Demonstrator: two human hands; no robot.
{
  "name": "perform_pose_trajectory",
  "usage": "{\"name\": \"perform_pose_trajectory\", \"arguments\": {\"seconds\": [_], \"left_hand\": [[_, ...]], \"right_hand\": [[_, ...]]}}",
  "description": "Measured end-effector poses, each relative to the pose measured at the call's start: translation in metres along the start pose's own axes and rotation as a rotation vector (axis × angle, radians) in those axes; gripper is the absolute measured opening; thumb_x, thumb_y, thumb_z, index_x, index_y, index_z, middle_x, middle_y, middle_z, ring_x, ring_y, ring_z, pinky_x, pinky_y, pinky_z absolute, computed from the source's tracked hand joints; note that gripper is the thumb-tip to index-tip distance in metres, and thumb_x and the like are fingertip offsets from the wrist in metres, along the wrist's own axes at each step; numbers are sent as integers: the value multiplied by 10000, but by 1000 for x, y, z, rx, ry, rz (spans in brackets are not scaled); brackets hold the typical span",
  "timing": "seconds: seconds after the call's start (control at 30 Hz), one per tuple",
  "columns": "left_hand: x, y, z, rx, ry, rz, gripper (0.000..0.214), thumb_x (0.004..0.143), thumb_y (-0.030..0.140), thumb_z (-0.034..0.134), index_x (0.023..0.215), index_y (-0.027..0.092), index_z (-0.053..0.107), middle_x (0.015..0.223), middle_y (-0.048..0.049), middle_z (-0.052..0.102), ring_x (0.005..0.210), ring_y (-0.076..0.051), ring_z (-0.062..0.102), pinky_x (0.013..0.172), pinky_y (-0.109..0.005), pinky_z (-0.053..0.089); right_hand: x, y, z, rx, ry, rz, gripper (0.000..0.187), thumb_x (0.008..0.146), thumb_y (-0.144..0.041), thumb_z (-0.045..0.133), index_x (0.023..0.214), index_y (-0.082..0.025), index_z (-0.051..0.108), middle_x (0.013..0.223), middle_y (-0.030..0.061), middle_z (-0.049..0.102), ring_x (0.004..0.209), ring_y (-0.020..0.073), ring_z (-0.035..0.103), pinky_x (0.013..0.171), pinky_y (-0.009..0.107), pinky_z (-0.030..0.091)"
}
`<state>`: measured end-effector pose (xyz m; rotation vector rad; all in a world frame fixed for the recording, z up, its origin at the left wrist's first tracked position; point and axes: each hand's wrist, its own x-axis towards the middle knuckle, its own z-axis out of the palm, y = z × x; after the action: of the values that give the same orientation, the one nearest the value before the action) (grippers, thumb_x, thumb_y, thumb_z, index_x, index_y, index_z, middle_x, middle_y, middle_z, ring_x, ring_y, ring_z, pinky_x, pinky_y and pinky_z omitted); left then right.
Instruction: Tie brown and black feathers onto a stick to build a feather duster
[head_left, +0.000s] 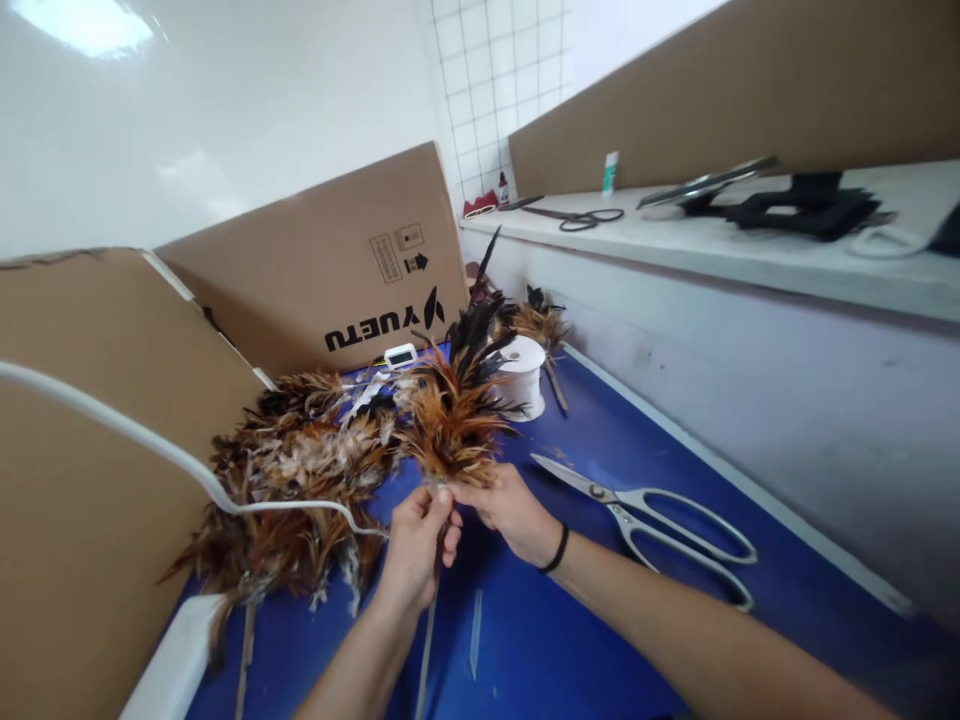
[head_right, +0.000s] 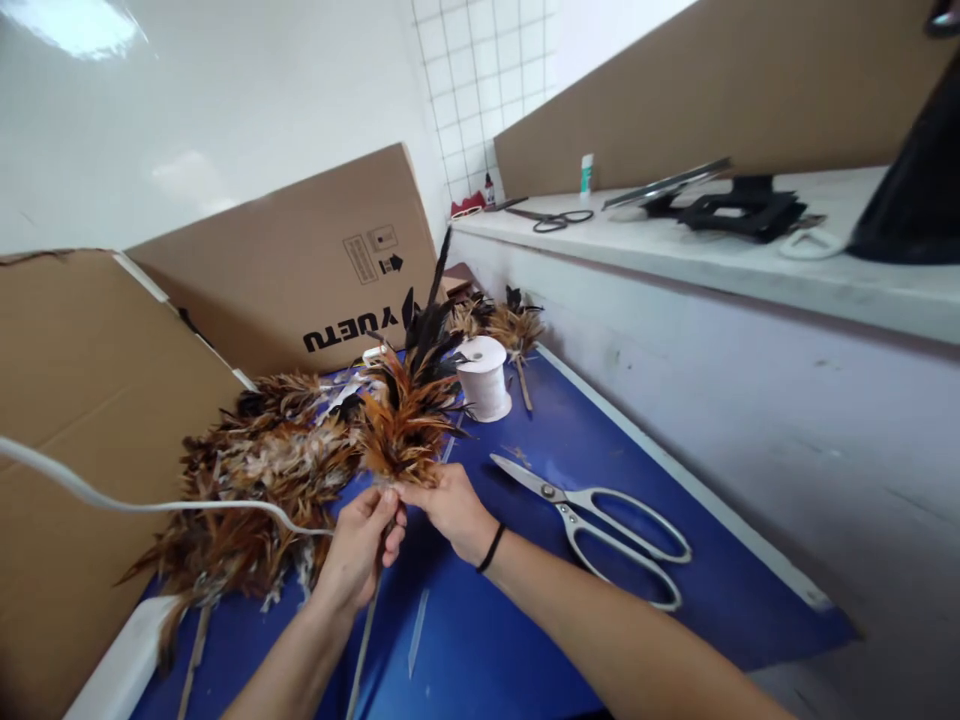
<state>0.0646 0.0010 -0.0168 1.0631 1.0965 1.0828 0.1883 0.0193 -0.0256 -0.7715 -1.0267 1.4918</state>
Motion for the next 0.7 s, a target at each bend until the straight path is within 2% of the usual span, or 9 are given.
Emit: {"name": "perform_pose_trajectory", "arguments": {"seconds": [0.1, 0.17, 0.33, 0.47, 0.57, 0.7], "left_hand": [[4, -3, -2, -25, 20, -30, 406, 707, 491, 666, 672, 129, 484, 557, 55, 450, 359, 1, 319, 296, -123, 205], [7, -4, -3, -37, 24, -43, 434, 686, 514, 676, 661, 131, 473, 549, 62, 436, 354, 10, 288, 298, -120, 169], [7, -3, -4, -54, 49, -60, 483, 658, 570, 671, 673, 146, 441, 535, 73, 424, 349, 12, 258, 300, -119, 147], [7, -4, -5, -75, 53, -60, 493, 659, 590, 659, 688, 158, 422, 535, 85, 397, 344, 12, 237, 294, -118, 143], [8, -5, -5, -112, 43, -67, 500, 654, 605, 652, 708, 161, 427, 534, 92, 381, 338, 14, 216, 290, -115, 135], [8, -4, -6, -185, 9, -71, 484, 654, 583, 670, 717, 157, 447, 513, 98, 358, 324, 18, 178, 283, -113, 117]], "right_hand": [[3, 4, 0, -47, 48, -14, 284, 646, -376, 726, 629, -130, 587, 593, -5, 565, 598, 117, 497, 610, 265, 385], [4, 4, -1, -90, 22, -22, 280, 673, -384, 693, 648, -124, 591, 611, 5, 579, 623, 132, 507, 648, 284, 391], [6, 0, -6, -242, -82, -58, 250, 721, -384, 622, 680, -141, 578, 627, -14, 564, 627, 124, 486, 627, 263, 381], [8, 1, -10, -341, -8, -50, 237, 689, -368, 634, 646, -150, 552, 591, -26, 527, 571, 104, 449, 569, 246, 356], [9, 2, -8, -301, 48, -45, 249, 664, -373, 653, 623, -153, 544, 586, -23, 523, 563, 103, 451, 559, 248, 351], [7, 0, -4, -143, 48, -15, 315, 617, -406, 718, 610, -152, 531, 583, -30, 522, 555, 86, 447, 550, 238, 354]]}}
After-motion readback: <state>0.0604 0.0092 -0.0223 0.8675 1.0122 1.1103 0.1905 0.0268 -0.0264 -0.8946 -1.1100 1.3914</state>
